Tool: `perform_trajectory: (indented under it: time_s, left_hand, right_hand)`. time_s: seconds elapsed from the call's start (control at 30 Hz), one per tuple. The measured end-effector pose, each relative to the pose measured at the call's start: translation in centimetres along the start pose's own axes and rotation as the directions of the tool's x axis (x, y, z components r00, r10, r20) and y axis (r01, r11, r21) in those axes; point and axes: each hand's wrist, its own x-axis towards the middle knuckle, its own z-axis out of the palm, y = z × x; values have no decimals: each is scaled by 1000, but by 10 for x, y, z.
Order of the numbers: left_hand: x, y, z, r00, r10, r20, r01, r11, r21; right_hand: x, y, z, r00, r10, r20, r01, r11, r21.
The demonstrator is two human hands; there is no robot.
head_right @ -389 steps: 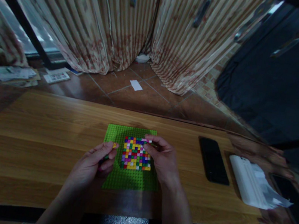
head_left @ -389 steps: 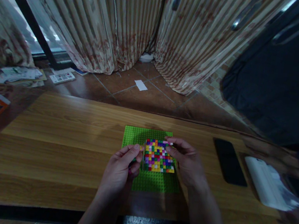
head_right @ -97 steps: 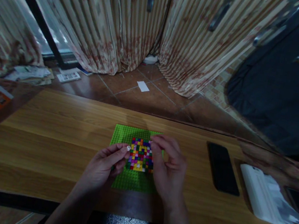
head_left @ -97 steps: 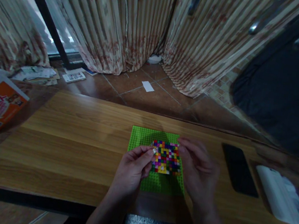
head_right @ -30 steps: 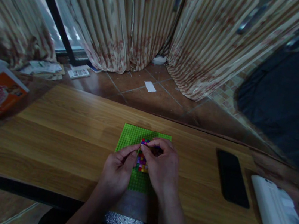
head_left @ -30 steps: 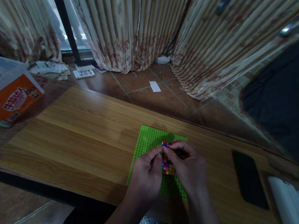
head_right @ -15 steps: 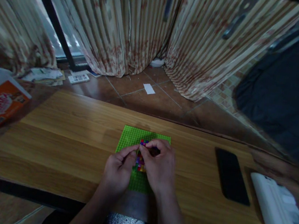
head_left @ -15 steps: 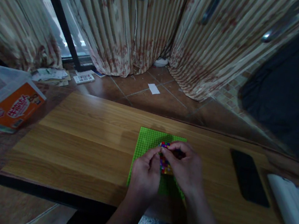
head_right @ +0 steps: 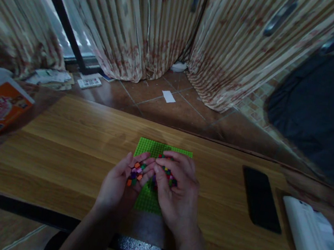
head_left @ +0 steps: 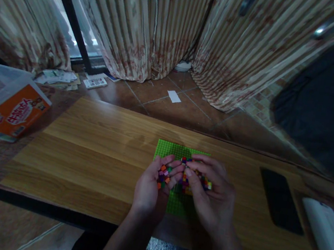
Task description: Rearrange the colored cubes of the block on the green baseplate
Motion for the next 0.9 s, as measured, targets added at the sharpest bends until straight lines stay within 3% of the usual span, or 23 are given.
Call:
perform_trajectory:
  time_s: [0.17,0.37,0.73,0.9]
  left_hand:
    - [-1,1,-6,998,-5,56,4,1000,30]
    - [-1,5,-8,991,-52,122,44,997,67]
    - [-2,4,-6,993,-45,109,39,997,60]
    - [0,5,-6,999,-19,26,16,994,112]
  right_hand:
    - [-1,-4,5,974,-151,169,172,978,-115]
    - [-2,-1,12,950,-160,266,212,961,-178]
    - [0,-4,10,983,-116,143,135,983,-125]
    - [2,10,-1,997,48,-60,-49,999,-20]
